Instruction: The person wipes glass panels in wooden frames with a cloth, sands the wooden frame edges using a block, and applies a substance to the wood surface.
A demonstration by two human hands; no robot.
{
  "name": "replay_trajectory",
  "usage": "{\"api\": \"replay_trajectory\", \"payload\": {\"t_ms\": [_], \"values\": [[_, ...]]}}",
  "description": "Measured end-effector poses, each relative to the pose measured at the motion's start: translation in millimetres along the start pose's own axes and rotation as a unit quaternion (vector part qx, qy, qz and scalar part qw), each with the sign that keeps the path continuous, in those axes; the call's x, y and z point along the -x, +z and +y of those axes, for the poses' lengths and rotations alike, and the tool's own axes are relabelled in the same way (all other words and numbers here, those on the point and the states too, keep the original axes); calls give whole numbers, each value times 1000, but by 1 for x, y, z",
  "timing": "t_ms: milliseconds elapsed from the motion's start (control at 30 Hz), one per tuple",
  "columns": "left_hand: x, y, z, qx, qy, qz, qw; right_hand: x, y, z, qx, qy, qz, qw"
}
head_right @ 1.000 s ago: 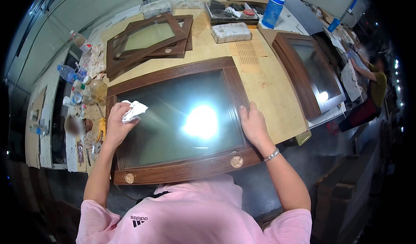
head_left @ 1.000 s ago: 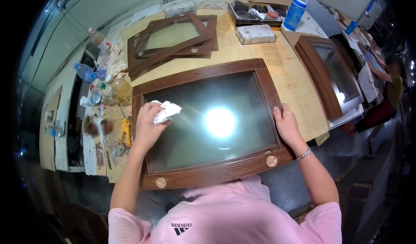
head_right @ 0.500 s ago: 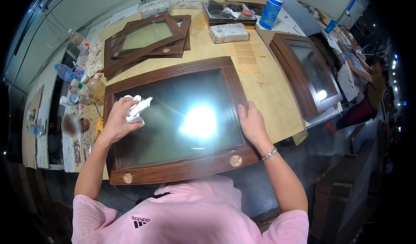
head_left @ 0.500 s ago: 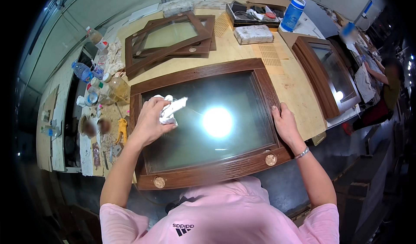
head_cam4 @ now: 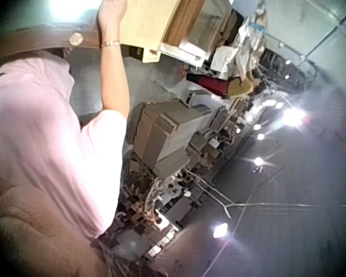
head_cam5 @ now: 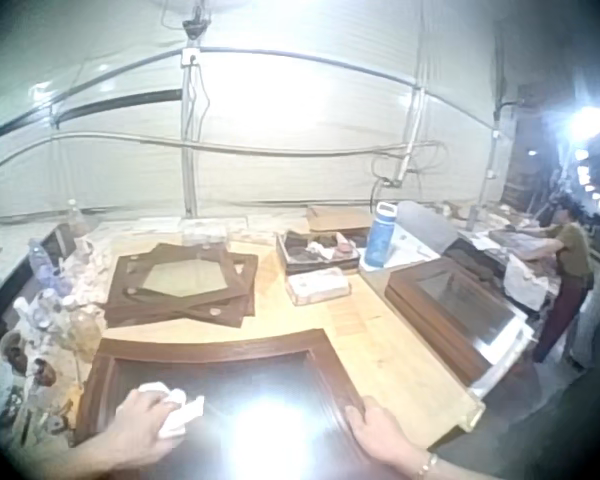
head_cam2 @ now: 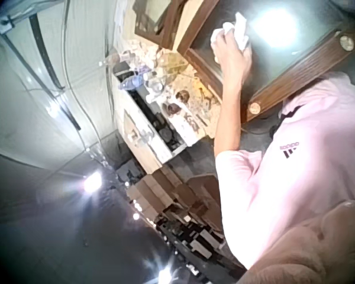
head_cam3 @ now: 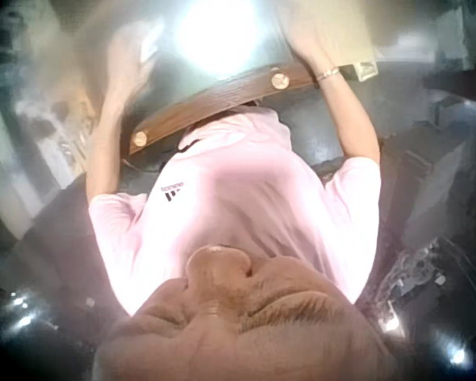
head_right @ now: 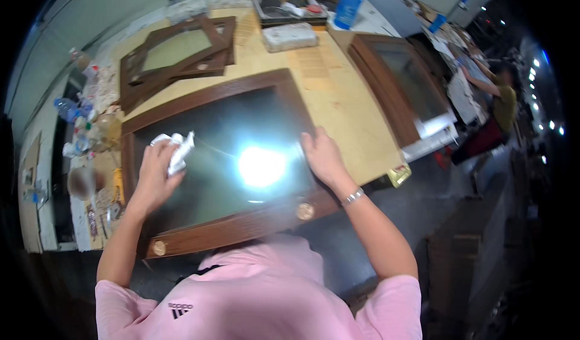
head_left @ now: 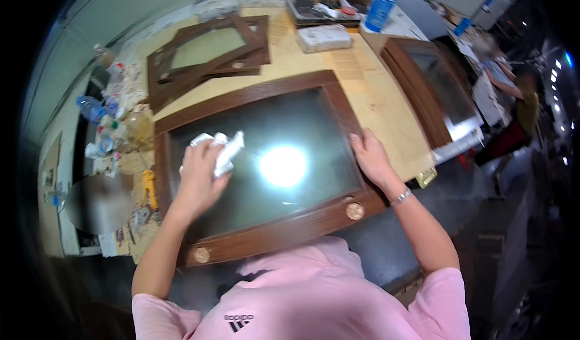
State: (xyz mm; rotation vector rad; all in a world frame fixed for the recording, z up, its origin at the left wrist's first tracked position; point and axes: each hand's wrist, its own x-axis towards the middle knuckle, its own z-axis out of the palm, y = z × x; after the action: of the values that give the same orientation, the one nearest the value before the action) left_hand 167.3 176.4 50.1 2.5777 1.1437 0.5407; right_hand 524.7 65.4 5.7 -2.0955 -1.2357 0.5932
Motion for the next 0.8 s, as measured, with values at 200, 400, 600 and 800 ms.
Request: {"api": "replay_trajectory", "payload": {"t_ms": [200,400,600,800], "values": [[-9,25,113,395,172,-329,840,-14,3,20,-43,-52,-54,996],[-49,97,143,181,272,-81,942,-8,4,10,-67,-4,-83,994],[-12,29,62,176,242,-220,928,-2,0,8,-28,2,-47,999],[-35,89,140,144,300,-71,940,-4,5,3,-46,5,-50,998]]}}
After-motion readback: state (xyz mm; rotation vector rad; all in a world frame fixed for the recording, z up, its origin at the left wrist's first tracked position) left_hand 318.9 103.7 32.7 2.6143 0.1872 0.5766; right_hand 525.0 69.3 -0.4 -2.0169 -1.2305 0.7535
